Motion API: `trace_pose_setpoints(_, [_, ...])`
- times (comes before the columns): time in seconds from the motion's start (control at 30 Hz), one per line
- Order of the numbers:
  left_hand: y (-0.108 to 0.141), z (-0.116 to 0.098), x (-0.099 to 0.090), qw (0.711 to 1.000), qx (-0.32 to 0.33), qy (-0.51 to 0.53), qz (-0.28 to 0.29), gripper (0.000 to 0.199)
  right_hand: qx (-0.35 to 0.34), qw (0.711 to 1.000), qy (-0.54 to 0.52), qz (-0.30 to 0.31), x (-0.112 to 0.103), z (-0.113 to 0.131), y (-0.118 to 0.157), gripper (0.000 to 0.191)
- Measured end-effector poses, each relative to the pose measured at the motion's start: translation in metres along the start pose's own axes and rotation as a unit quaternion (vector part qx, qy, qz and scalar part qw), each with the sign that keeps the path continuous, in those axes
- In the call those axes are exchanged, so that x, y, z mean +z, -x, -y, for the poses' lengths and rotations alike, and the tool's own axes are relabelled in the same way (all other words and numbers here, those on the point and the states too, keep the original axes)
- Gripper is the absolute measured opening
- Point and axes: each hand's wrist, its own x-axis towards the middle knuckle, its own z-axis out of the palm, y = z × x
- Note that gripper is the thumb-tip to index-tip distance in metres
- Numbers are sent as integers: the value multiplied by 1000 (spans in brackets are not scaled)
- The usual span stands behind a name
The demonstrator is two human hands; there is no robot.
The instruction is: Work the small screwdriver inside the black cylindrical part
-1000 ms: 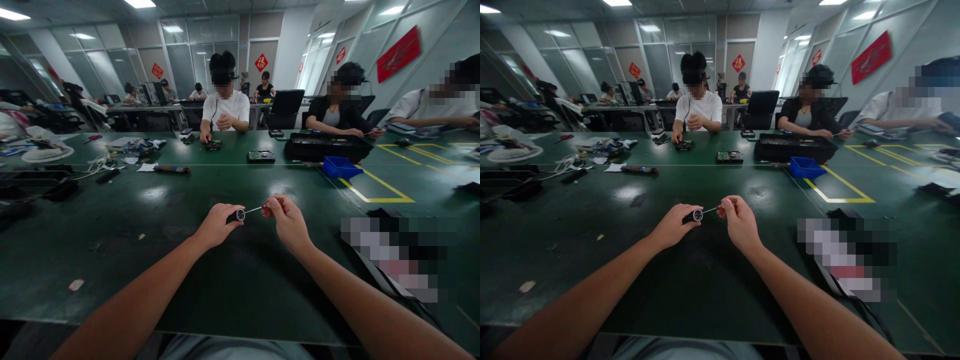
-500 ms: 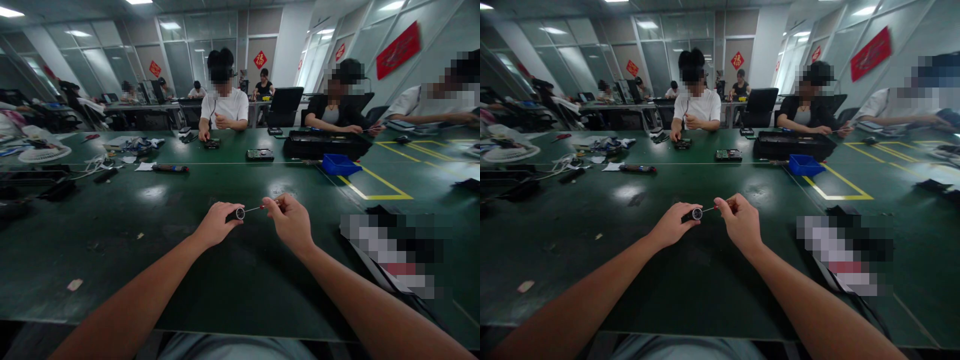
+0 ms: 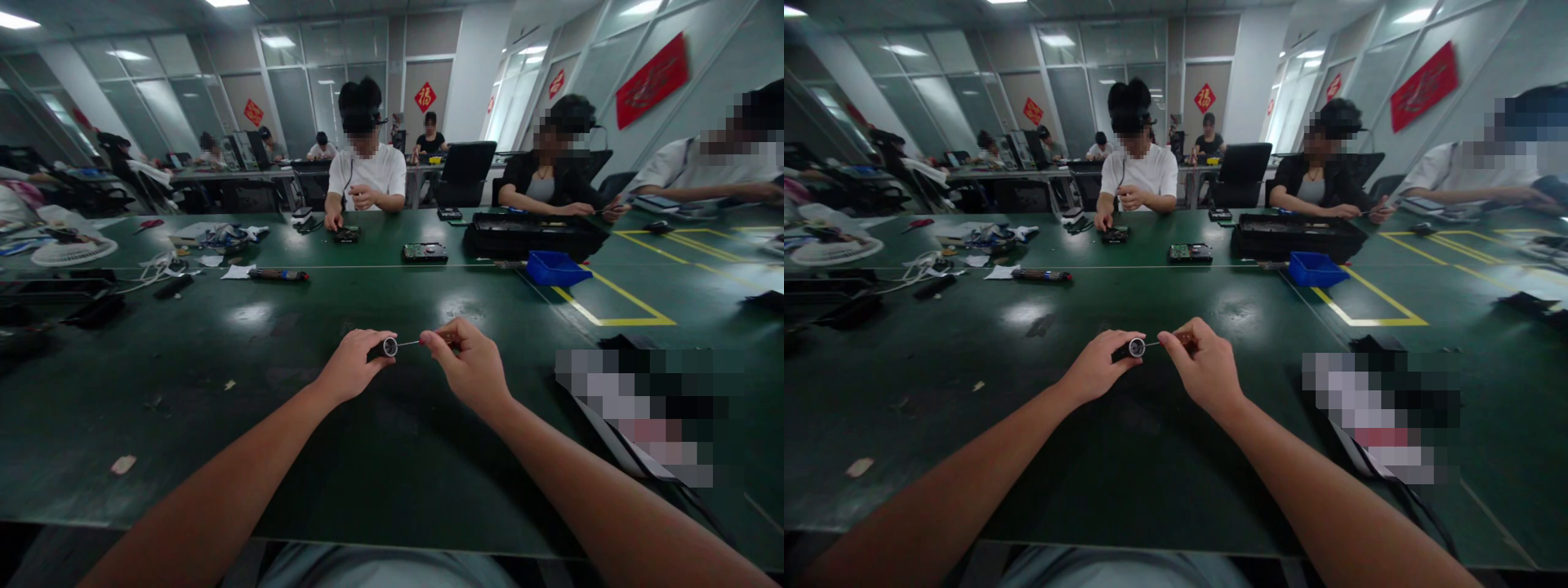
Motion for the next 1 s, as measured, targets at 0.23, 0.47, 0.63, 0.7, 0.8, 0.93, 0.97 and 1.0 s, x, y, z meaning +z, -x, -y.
trace_pose_setpoints(0.23, [1,0,-1,1000,-5,1,6,38,-20,998,-23,53,-1,-1,-1,10])
trace_pose_setpoints(0.47, [0,0,0,1000,1,-1,2,37,1,999,23,43,0,0,-1,32])
trace_pose_setpoints(0.63, [1,0,-1,1000,0,0,9,36,-21,997,25,67,-1,1,0,26])
trace_pose_setpoints(0.7, [1,1,-1,1000,-1,0,8,37,-31,997,30,71,-1,1,0,22])
trace_pose_setpoints(0.8, [1,1,0,1000,-4,0,9,37,-16,997,22,72,-2,2,0,24])
trace_pose_setpoints(0.93, [1,-1,-1,1000,0,0,6,38,23,999,-22,42,0,2,1,21])
trace_pose_setpoints(0.97, [1,-1,-1,1000,1,0,5,38,32,998,-48,28,1,2,2,18])
trace_pose_setpoints(1.0, [1,-1,-1,1000,0,-1,4,38,39,996,-78,18,2,1,2,17])
